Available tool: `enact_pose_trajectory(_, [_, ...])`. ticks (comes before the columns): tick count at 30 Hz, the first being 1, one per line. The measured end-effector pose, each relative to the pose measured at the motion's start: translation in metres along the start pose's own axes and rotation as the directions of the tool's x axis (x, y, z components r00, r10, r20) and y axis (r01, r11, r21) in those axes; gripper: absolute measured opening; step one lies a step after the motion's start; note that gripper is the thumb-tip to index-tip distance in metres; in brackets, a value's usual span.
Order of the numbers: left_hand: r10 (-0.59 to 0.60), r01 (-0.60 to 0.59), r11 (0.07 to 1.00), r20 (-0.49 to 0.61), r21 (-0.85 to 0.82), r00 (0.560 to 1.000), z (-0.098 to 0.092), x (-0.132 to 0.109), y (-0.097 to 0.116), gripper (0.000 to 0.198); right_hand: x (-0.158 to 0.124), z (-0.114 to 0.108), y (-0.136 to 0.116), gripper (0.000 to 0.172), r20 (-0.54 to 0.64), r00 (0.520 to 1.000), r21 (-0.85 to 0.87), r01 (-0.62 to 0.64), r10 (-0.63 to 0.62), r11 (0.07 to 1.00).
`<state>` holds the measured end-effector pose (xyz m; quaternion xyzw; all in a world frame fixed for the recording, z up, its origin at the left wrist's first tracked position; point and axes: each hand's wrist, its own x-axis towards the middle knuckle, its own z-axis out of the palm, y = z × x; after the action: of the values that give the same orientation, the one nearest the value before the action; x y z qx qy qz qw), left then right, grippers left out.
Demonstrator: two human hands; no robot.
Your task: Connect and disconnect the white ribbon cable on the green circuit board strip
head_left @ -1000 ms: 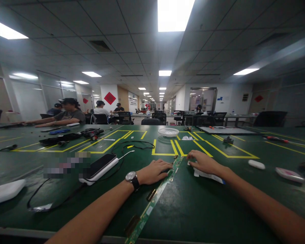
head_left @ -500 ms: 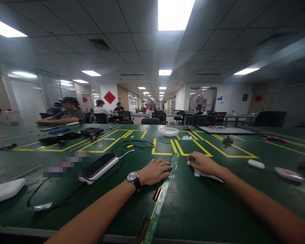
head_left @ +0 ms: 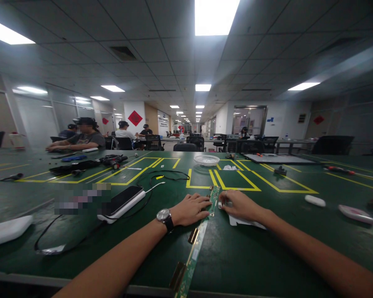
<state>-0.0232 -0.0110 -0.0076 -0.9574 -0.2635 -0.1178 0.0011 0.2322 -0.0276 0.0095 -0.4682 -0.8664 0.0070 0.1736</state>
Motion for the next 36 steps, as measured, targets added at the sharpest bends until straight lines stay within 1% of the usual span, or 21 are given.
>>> enact_pose_trajectory(3, [0.000,0.001,1.000,0.008,-0.010,1.000,0.000,0.000,0.000,0.049,0.001,0.002,-0.006,0.017,-0.023,1.000,-0.045,-0.016,0.015,0.999])
enact_pose_trajectory(8, [-0.001,0.001,1.000,0.004,-0.007,1.000,-0.001,0.000,0.001,0.048,0.002,0.007,-0.007,0.016,-0.056,0.998,-0.088,-0.039,0.034,0.995])
enact_pose_trajectory(14, [0.003,-0.003,1.000,0.002,-0.010,1.000,0.000,0.000,0.001,0.049,0.005,0.011,-0.008,0.015,-0.057,0.997,-0.111,-0.057,0.051,0.992])
enact_pose_trajectory(20, [0.002,-0.002,1.000,0.018,-0.008,1.000,-0.002,0.000,0.002,0.049,0.004,0.013,-0.008,0.016,-0.055,0.997,-0.098,-0.062,0.057,0.993])
enact_pose_trajectory(36, [-0.002,0.003,1.000,0.021,-0.010,1.000,-0.002,0.000,0.002,0.049,0.003,0.013,-0.011,0.012,-0.067,0.995,-0.091,-0.082,0.076,0.993])
